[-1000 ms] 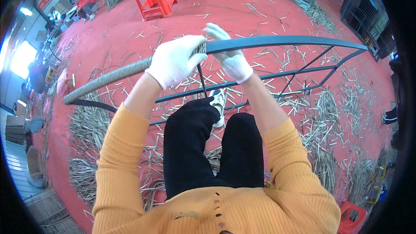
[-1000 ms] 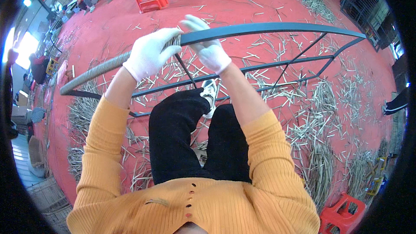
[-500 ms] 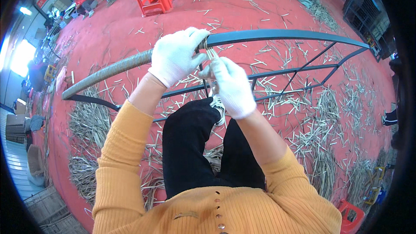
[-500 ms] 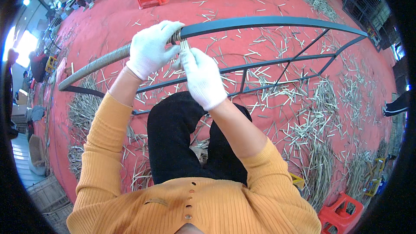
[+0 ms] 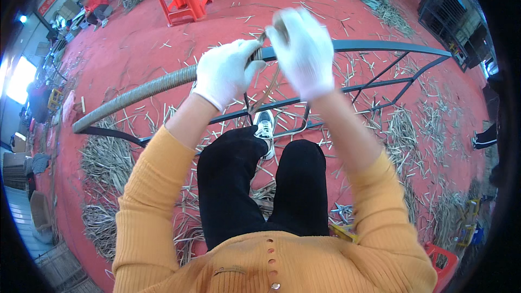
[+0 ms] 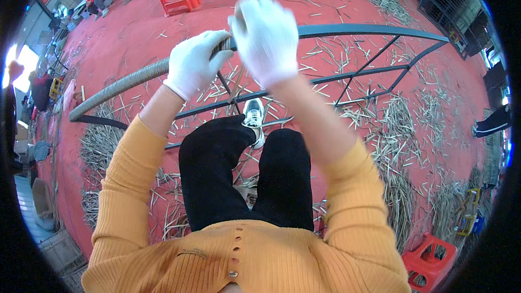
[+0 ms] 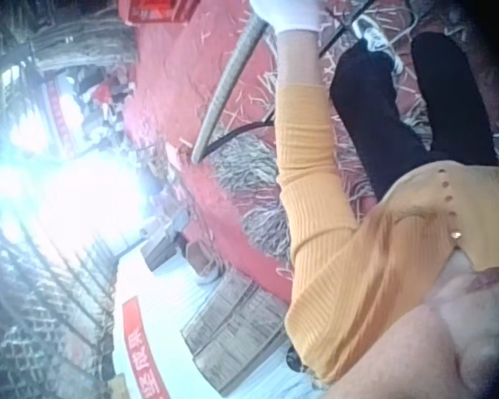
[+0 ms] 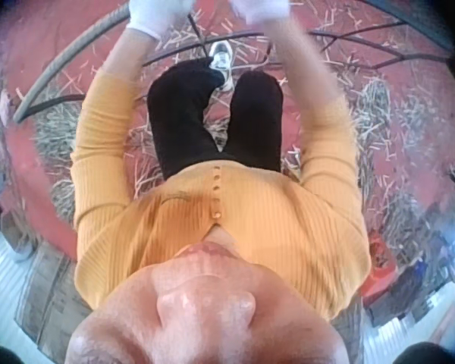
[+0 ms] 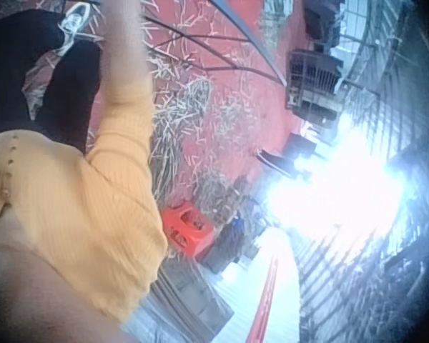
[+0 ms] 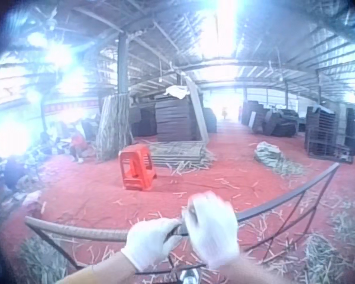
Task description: The person sits on a low stool and weaves dried plant strips around a curved metal frame. They repeatedly pick up strips, wrap them around the frame, and secure them with a staple gun.
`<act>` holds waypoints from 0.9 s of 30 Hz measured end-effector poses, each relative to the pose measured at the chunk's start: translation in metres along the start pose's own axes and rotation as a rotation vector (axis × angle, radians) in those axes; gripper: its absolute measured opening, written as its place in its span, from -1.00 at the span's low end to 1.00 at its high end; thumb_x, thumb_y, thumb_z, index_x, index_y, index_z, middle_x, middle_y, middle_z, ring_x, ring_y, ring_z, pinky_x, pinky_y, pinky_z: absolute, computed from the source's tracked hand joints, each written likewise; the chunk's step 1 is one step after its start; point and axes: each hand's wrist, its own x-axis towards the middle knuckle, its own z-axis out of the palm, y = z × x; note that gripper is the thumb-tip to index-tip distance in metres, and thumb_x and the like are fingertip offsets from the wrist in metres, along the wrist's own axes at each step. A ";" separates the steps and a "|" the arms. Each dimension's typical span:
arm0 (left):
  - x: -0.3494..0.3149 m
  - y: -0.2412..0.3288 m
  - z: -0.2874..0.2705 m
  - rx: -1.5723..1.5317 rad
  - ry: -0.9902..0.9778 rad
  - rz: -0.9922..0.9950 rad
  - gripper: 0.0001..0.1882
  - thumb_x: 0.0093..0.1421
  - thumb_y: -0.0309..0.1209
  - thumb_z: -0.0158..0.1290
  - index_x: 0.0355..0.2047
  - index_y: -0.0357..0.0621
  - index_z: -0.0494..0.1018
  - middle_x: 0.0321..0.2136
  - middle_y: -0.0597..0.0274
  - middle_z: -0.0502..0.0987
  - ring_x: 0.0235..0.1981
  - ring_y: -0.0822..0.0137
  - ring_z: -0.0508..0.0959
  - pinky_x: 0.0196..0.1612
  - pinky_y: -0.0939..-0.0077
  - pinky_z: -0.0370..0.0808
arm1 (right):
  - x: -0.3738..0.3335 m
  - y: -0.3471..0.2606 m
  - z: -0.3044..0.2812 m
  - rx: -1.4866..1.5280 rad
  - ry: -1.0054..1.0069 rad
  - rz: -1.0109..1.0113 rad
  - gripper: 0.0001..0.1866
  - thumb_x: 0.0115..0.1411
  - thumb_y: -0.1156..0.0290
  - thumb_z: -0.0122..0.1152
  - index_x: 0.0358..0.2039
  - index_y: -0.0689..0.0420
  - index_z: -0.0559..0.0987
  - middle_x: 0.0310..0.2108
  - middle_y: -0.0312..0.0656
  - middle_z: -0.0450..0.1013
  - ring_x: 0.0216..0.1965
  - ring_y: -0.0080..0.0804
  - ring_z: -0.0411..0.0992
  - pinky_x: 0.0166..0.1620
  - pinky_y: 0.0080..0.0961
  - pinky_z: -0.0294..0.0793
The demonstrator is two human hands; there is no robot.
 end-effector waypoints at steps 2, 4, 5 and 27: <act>0.017 -0.006 -0.005 -0.076 -0.094 -0.015 -0.69 0.21 -0.21 0.18 -0.12 -0.10 0.56 -0.31 0.07 0.62 -0.23 0.00 0.63 -0.15 0.19 0.52 | -0.046 -0.031 -0.006 0.411 -0.299 0.138 -0.69 0.34 0.37 0.13 0.05 0.20 0.54 -0.36 -0.07 0.55 -0.42 -0.12 0.57 -0.23 -0.25 0.56; 0.032 -0.015 -0.011 -0.100 -0.304 -0.117 -0.66 0.21 -0.16 0.16 -0.13 -0.13 0.55 -0.31 0.03 0.62 -0.23 -0.02 0.62 -0.13 0.17 0.52 | -0.080 -0.046 0.014 0.984 -0.652 0.898 -0.58 0.36 0.46 0.02 0.21 0.25 0.38 -0.34 -0.17 0.47 -0.50 -0.36 0.52 -0.31 -0.40 0.51; 0.037 -0.018 -0.014 -0.109 -0.359 -0.121 -0.61 0.21 -0.10 0.15 -0.14 -0.15 0.55 -0.32 -0.01 0.61 -0.22 -0.03 0.62 -0.11 0.16 0.51 | -0.083 -0.040 0.035 1.132 -0.313 0.987 -0.54 0.36 0.53 -0.05 0.26 0.31 0.30 -0.33 -0.26 0.41 -0.47 -0.55 0.44 -0.35 -0.49 0.46; 0.021 -0.034 0.013 0.206 0.007 0.236 -0.70 0.37 -0.04 0.04 -0.13 0.05 0.51 -0.23 0.15 0.62 -0.17 0.01 0.64 -0.13 0.09 0.58 | -0.316 -0.030 -0.243 0.278 -0.339 0.536 -0.80 0.29 0.44 0.11 -0.25 0.22 0.67 -0.47 -0.20 0.55 -0.32 -0.19 0.48 -0.14 -0.28 0.44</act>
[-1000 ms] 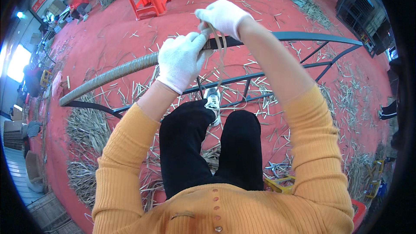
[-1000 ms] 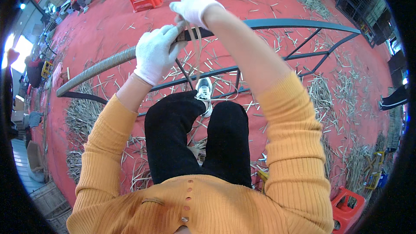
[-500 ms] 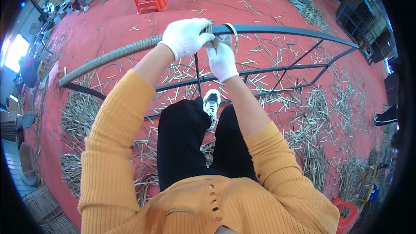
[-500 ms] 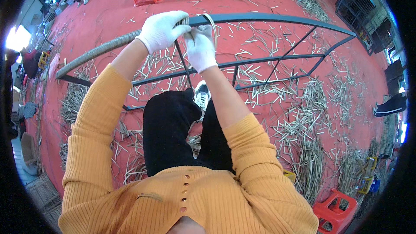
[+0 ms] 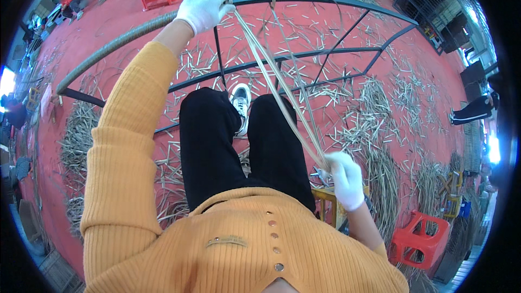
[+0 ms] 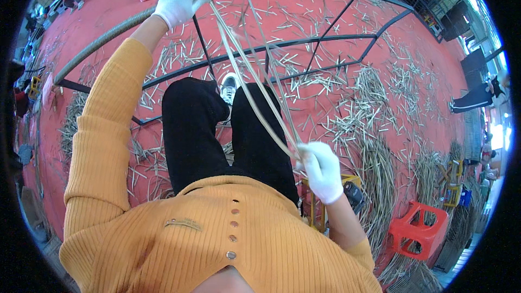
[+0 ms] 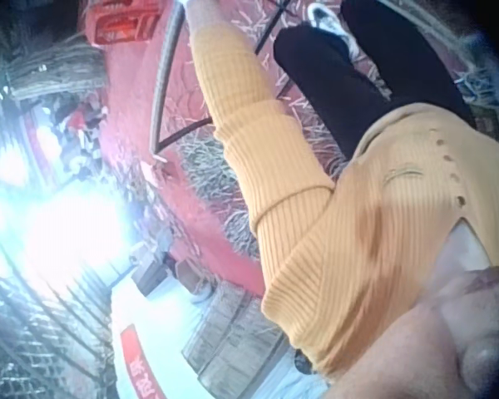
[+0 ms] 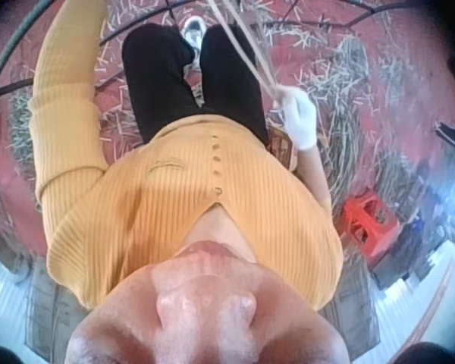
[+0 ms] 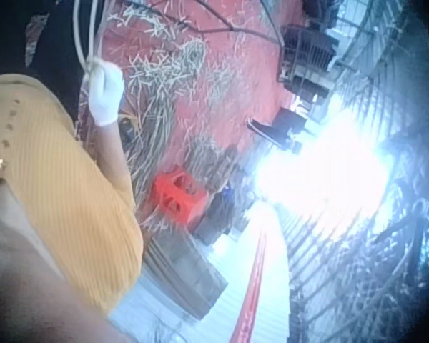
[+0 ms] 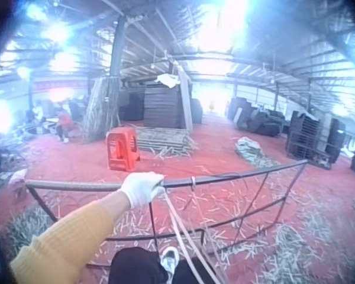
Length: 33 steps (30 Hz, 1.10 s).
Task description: The person sits on a low stool and weaves dried plant strips around a curved metal frame. They repeatedly pick up strips, wrap them around the frame, and secure them with a staple gun.
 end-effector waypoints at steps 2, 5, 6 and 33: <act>-0.002 0.002 -0.006 0.005 -0.020 0.041 -0.68 0.36 -0.06 0.07 -0.07 0.03 0.51 -0.22 0.13 0.63 -0.16 0.01 0.64 -0.12 0.11 0.57 | -0.044 0.013 -0.021 -0.068 -0.017 0.033 -0.76 0.35 0.36 0.09 -0.25 0.21 0.68 -0.48 -0.22 0.54 -0.34 -0.26 0.49 -0.16 -0.30 0.45; -0.003 0.000 -0.014 0.016 -0.101 0.050 -0.62 0.34 -0.08 0.10 0.05 0.00 0.50 -0.18 0.10 0.63 -0.15 0.00 0.63 -0.10 0.13 0.57 | -0.083 0.029 -0.050 0.193 0.086 0.410 -0.44 0.52 0.03 -0.12 -0.30 0.22 0.67 -0.46 -0.32 0.55 -0.53 -0.60 0.41 -0.11 -0.41 0.47; -0.003 -0.003 -0.017 0.014 -0.128 0.068 -0.61 0.34 -0.08 0.11 0.05 0.00 0.50 -0.17 0.10 0.63 -0.15 0.00 0.63 -0.10 0.13 0.57 | -0.088 0.030 -0.059 0.142 0.075 0.420 -0.43 0.53 0.02 -0.14 -0.28 0.24 0.66 -0.46 -0.31 0.55 -0.52 -0.60 0.43 -0.05 -0.41 0.46; 0.093 -0.144 0.095 -0.060 -0.284 -0.252 -0.47 0.43 0.15 -0.17 0.27 0.29 0.37 0.20 0.26 0.53 0.19 0.10 0.52 0.18 0.13 0.46 | -0.166 0.125 -0.081 0.392 0.435 1.122 -0.81 0.29 0.31 0.29 -0.33 0.17 0.57 -0.57 -0.26 0.49 -0.65 -0.49 0.39 -0.50 -0.60 0.38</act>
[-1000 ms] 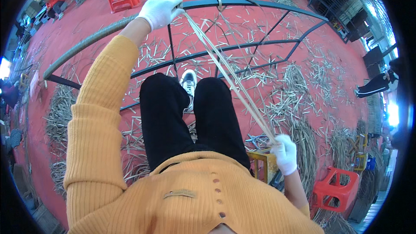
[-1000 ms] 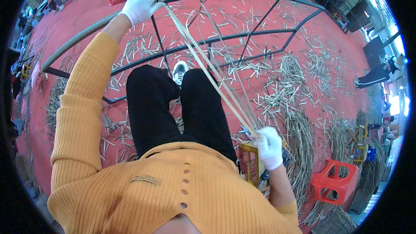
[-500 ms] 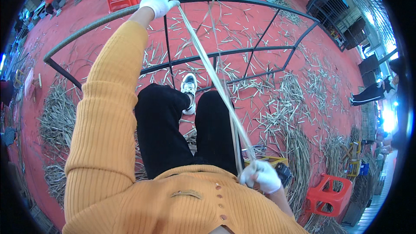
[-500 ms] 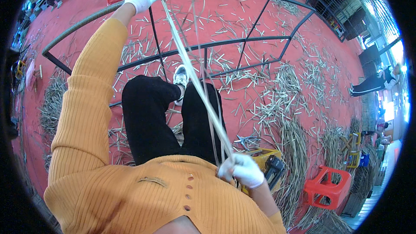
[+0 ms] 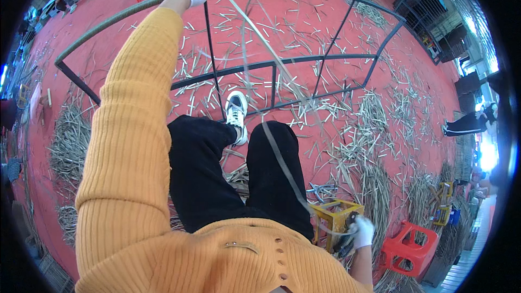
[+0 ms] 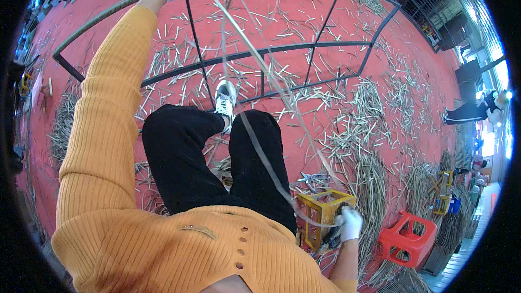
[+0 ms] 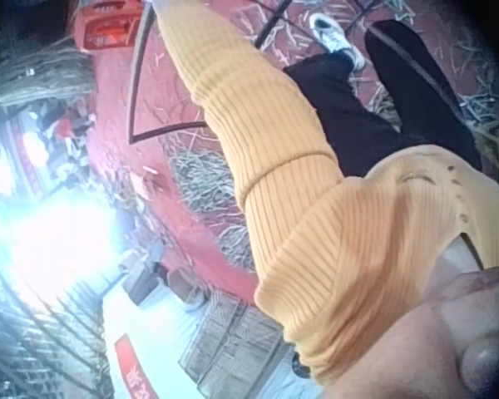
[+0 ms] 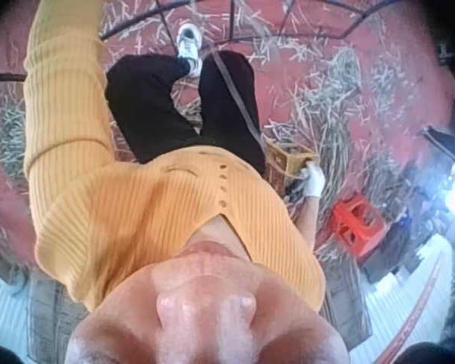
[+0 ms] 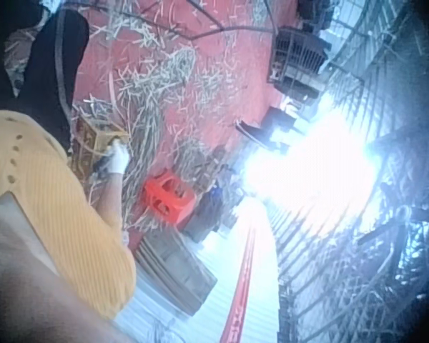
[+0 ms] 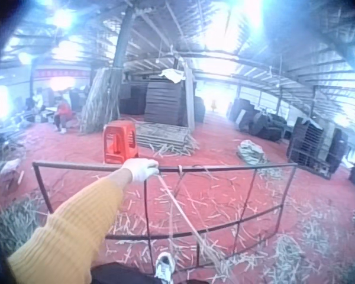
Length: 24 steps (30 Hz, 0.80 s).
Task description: The person sits on a low stool and weaves dried plant strips around a curved metal frame. They repeatedly pick up strips, wrap them around the frame, and secure them with a staple gun.
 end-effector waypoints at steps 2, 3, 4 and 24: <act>-0.002 0.000 -0.001 0.003 -0.022 -0.046 -0.46 0.44 0.15 -0.18 0.28 0.24 0.37 0.20 0.23 0.52 0.20 0.09 0.52 0.19 0.13 0.46 | 0.035 -0.020 -0.002 0.088 0.455 -0.094 -0.79 0.32 0.23 0.29 -0.26 0.11 0.56 -0.46 -0.24 0.53 -0.54 -0.50 0.44 -0.39 -0.54 0.46; -0.003 0.001 -0.001 0.005 -0.028 -0.038 -0.45 0.44 0.15 -0.18 0.28 0.24 0.36 0.20 0.22 0.52 0.20 0.09 0.51 0.19 0.13 0.45 | 0.047 -0.035 -0.002 0.300 0.535 -0.124 -0.76 0.34 0.16 0.25 -0.24 0.08 0.57 -0.41 -0.24 0.54 -0.46 -0.46 0.47 -0.31 -0.46 0.50; -0.003 0.001 -0.003 0.011 -0.023 -0.028 -0.45 0.44 0.15 -0.18 0.29 0.23 0.36 0.20 0.21 0.52 0.20 0.09 0.51 0.19 0.13 0.45 | 0.061 -0.052 0.006 0.498 0.711 -0.092 -0.72 0.36 0.10 0.22 -0.21 0.06 0.58 -0.36 -0.24 0.55 -0.38 -0.43 0.51 -0.23 -0.37 0.53; 0.019 -0.020 0.003 -0.083 0.026 0.037 -0.55 0.37 0.03 -0.03 0.04 0.04 0.54 0.02 0.06 0.62 0.07 0.00 0.58 0.12 0.14 0.46 | -0.084 0.064 -0.323 -0.951 0.967 0.480 -0.71 0.19 0.25 0.29 -0.16 0.15 0.66 -0.33 -0.18 0.62 -0.34 -0.25 0.53 -0.24 -0.25 0.54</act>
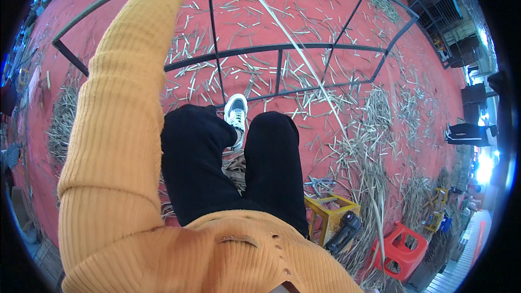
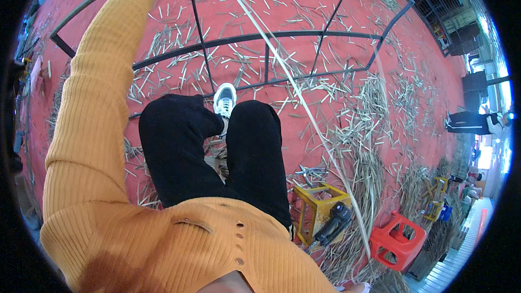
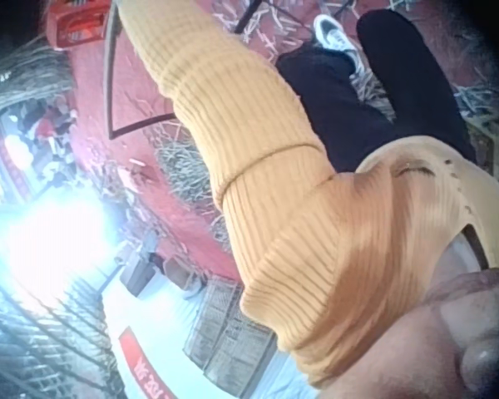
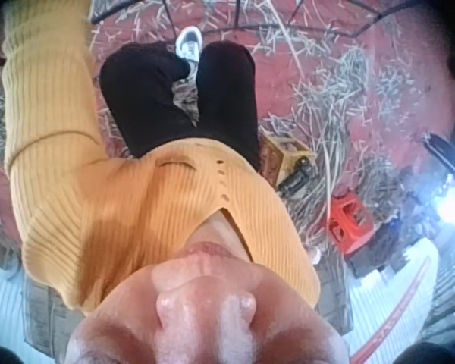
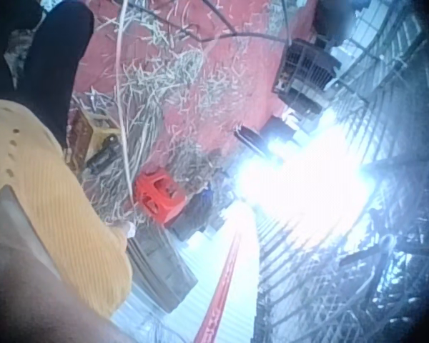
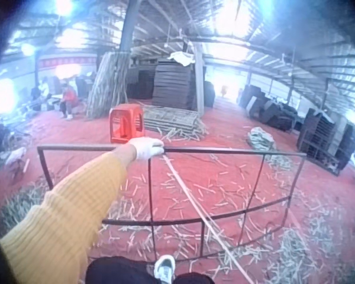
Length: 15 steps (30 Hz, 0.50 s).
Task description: The person sits on a low stool and weaves dried plant strips around a curved metal frame. They repeatedly pick up strips, wrap them around the frame, and secure them with a staple gun.
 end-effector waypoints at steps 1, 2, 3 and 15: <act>-0.006 0.006 -0.003 -0.018 -0.048 -0.009 -0.54 0.37 0.04 -0.03 0.06 0.04 0.54 0.03 0.06 0.62 0.09 0.01 0.58 0.14 0.14 0.46 | -0.001 -0.004 -0.017 -0.218 -0.084 -0.033 -0.70 0.18 0.25 0.28 -0.15 0.15 0.65 -0.32 -0.17 0.62 -0.32 -0.23 0.54 -0.23 -0.22 0.55; -0.012 0.012 -0.009 -0.033 -0.092 -0.009 -0.53 0.36 0.04 -0.02 0.08 0.04 0.54 0.04 0.05 0.61 0.11 0.01 0.57 0.15 0.15 0.45 | -0.005 -0.016 -0.032 -0.451 -0.192 -0.099 -0.68 0.17 0.24 0.27 -0.13 0.16 0.63 -0.30 -0.16 0.62 -0.30 -0.20 0.56 -0.22 -0.20 0.56; -0.016 0.021 -0.017 -0.043 -0.128 -0.004 -0.52 0.36 0.05 -0.02 0.09 0.05 0.53 0.06 0.05 0.61 0.12 0.02 0.56 0.17 0.15 0.44 | -0.013 -0.038 -0.043 -0.704 -0.304 -0.204 -0.67 0.17 0.24 0.26 -0.12 0.16 0.62 -0.29 -0.14 0.62 -0.28 -0.17 0.57 -0.21 -0.18 0.57; -0.216 0.134 -0.080 -0.072 0.119 0.054 -0.69 0.30 -0.12 0.12 -0.05 0.03 0.56 -0.30 0.08 0.61 -0.20 0.00 0.62 -0.14 0.19 0.54 | -0.466 -0.501 -0.020 0.867 -0.559 -1.985 -0.72 0.21 0.50 0.32 -0.05 0.25 0.62 -0.12 -0.02 0.59 -0.04 -0.12 0.57 0.07 -0.36 0.50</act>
